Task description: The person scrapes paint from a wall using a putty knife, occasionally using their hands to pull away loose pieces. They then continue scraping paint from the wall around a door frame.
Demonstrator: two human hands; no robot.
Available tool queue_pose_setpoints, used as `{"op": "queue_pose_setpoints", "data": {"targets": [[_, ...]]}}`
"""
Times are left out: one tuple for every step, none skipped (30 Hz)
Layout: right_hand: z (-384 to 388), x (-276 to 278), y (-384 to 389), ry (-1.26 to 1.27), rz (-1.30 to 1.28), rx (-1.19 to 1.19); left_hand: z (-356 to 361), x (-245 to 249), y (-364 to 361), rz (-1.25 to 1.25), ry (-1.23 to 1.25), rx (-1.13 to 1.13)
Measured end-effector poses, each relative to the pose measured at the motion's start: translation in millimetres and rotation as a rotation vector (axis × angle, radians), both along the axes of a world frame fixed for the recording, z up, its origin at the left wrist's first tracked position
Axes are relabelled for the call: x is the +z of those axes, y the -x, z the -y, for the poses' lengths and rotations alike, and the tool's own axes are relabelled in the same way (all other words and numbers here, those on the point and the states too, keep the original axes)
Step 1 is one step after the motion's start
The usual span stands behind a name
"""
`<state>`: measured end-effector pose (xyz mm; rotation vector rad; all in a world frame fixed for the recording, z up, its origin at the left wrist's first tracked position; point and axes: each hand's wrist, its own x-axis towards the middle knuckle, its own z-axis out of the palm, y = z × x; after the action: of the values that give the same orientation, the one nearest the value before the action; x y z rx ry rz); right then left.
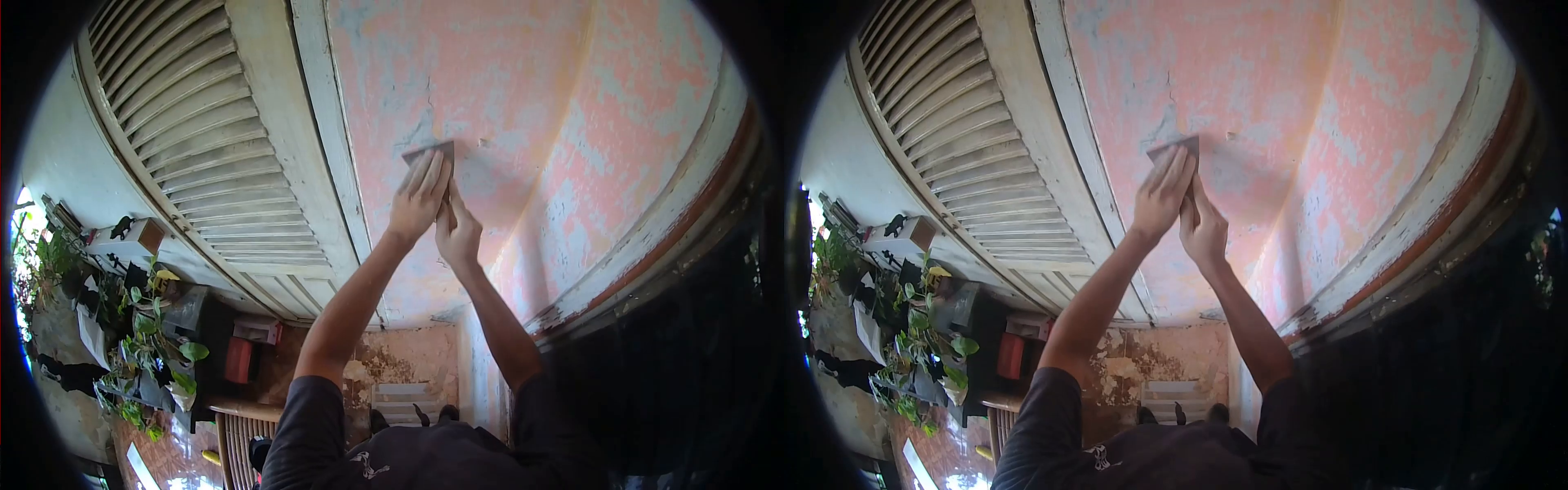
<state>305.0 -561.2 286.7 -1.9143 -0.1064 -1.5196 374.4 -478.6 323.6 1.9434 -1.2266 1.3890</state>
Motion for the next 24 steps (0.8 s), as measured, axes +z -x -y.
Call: {"op": "queue_pose_setpoints", "data": {"targets": [[0.1, 20.0, 5.1, 0.01, -0.004, -0.002, 0.3, 19.1, 4.1, 0.045, 0.037, -0.006], [1.5, 42.0, 6.4, 0.023, -0.015, -0.023, 1.6, 42.2, 2.6, 0.072, 0.07, -0.019], [2.2, 66.7, 7.2, 0.036, -0.027, -0.044, 4.4, 64.6, 0.4, 0.028, 0.124, -0.076], [-1.3, 92.9, 10.8, 0.04, -0.01, -0.077, 4.7, 85.9, -3.7, 0.086, 0.161, -0.073], [-2.5, 116.0, 13.0, 0.083, 0.011, -0.122, 4.0, 106.1, -10.0, 0.111, 0.197, -0.11], [-4.1, 132.0, 14.8, 0.124, 0.034, -0.167, 6.2, 116.7, -27.0, 0.159, 0.206, -0.115], [-7.2, 140.4, 15.9, 0.119, 0.031, -0.172, 2.6, 122.3, -29.1, 0.1, 0.186, -0.121], [-10.7, 146.1, 16.7, 0.139, -0.011, -0.205, 1.1, 125.7, -28.6, 0.039, 0.166, -0.127], [-14.2, 148.3, 15.6, 0.161, -0.05, -0.237, 3.3, 121.1, -27.5, 0.038, 0.164, -0.133], [-18.6, 146.7, 13.7, 0.16, -0.048, -0.242, 5.1, 113.9, -24.2, -0.036, 0.216, -0.172], [-24.7, 141.7, 12.9, 0.16, -0.167, -0.281, 5.3, 105.9, -20.3, -0.112, 0.265, -0.212], [-31.0, 135.1, 12.4, 0.156, -0.286, -0.319, 5.0, 96.2, -19.3, -0.111, 0.26, -0.219], [-36.2, 124.7, 10.6, 0.136, -0.267, -0.312, 4.9, 85.5, -21.0, -0.113, 0.289, -0.219], [-41.5, 116.1, 11.1, 0.056, -0.297, -0.314, 4.6, 75.5, -22.7, -0.114, 0.318, -0.221], [-44.0, 104.5, 11.6, 0.025, -0.309, -0.299, 2.5, 63.5, -23.4, -0.137, 0.305, -0.228], [-45.5, 92.0, 11.7, -0.005, -0.319, -0.284, -0.3, 50.2, -23.7, -0.133, 0.3, -0.241], [-48.2, 80.2, 13.0, -0.004, -0.311, -0.295, -3.1, 37.8, -23.6, -0.141, 0.276, -0.232], [-52.1, 67.4, 15.3, -0.041, -0.333, -0.286, -5.3, 25.1, -22.9, -0.151, 0.252, -0.22], [-54.9, 53.6, 16.8, -0.081, -0.358, -0.275, -8.0, 11.1, -20.7, -0.149, 0.251, -0.227], [-55.6, 36.8, 15.9, -0.084, -0.356, -0.281, -11.4, -2.8, -18.0, -0.152, 0.201, -0.212], [-55.2, 20.2, 13.5, -0.071, -0.363, -0.29, -12.7, -11.3, -17.3, -0.152, 0.153, -0.197], [-56.6, 12.8, 15.4, -0.058, -0.373, -0.298, -13.1, -16.5, -16.5, -0.151, 0.151, -0.203], [-57.3, 5.1, 17.3, -0.107, -0.391, -0.271, -14.5, -23.4, -14.1, -0.186, 0.124, -0.212], [-57.9, 6.2, 20.9, -0.116, -0.395, -0.278, -15.6, -27.1, -10.0, -0.219, 0.096, -0.223]]}}
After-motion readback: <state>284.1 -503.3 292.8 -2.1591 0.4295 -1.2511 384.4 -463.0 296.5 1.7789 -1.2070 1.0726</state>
